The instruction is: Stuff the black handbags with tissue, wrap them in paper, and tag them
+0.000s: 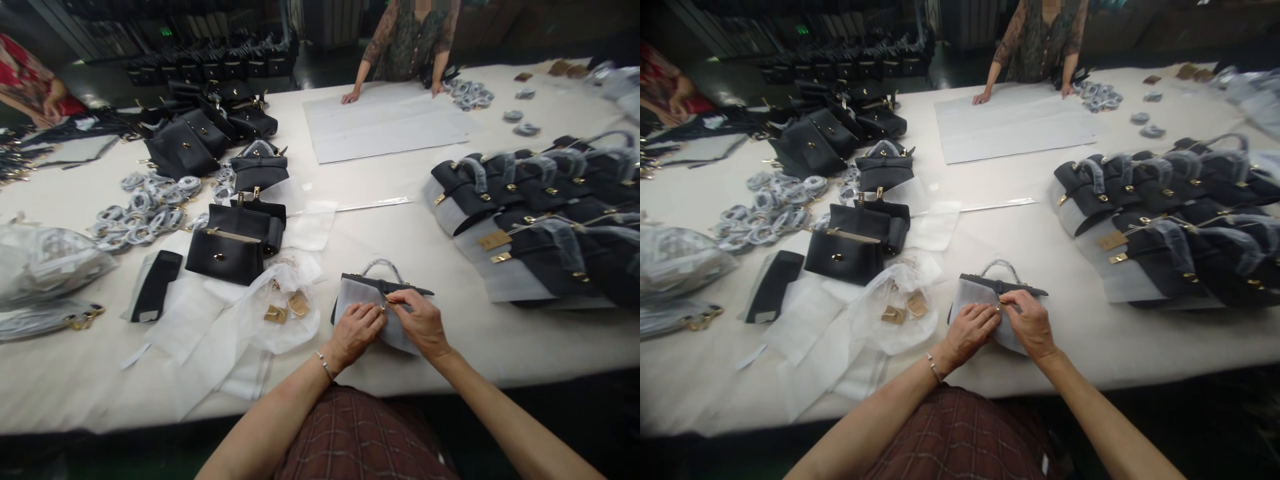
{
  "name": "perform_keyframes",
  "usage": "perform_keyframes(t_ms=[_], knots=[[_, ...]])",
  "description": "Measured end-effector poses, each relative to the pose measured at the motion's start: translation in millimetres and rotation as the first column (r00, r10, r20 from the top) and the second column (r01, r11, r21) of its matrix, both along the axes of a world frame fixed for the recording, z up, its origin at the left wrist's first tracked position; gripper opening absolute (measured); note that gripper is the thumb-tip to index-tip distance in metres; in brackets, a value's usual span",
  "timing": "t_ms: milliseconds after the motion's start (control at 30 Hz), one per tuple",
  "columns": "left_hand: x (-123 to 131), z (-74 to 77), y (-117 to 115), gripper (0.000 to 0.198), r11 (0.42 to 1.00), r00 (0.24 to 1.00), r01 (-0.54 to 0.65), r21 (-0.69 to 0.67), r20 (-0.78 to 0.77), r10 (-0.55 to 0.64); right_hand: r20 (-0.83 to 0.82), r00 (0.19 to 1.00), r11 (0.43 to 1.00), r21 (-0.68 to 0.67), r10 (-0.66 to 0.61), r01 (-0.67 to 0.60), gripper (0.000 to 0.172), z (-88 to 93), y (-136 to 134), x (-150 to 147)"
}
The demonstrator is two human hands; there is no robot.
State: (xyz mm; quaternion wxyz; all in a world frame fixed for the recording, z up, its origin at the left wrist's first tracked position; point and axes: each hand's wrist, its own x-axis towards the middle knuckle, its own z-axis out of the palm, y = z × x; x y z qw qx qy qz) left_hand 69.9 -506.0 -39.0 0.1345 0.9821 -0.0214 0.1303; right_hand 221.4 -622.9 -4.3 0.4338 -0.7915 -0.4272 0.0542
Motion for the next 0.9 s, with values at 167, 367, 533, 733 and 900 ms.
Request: perform_keyframes(t_ms=[167,367,533,733,900], knots=[[7,4.9,0,0.034,1.000,1.000,0.023,-0.022,0.005,-0.023,0.004,1.000,1.000,-0.001,-0.004,0.004,0.015,-5.9,-9,-12],[8,4.4,1,0.059,0.996,0.996,-0.085,-0.040,-0.029,0.084,-0.079,0.992,0.995,-0.015,-0.102,0.101,0.020,-11.0,-10,-14],[14,7.0,4,0.062,0.991,0.984,-0.118,-0.069,-0.144,0.107,-0.178,0.948,0.964,-0.092,-0.262,0.249,0.031,-5.6,14,11],[19,11.5,12,0.066,0.985,0.977,-0.126,-0.121,-0.189,0.102,-0.088,0.962,0.938,-0.262,-0.258,0.228,0.020,22.7,45,37],[20,10.2,12,0.060,0.982,0.984,-0.103,-0.159,-0.158,0.077,0.248,0.968,0.950,-0.288,-0.050,0.123,0.017,23.7,16,11]])
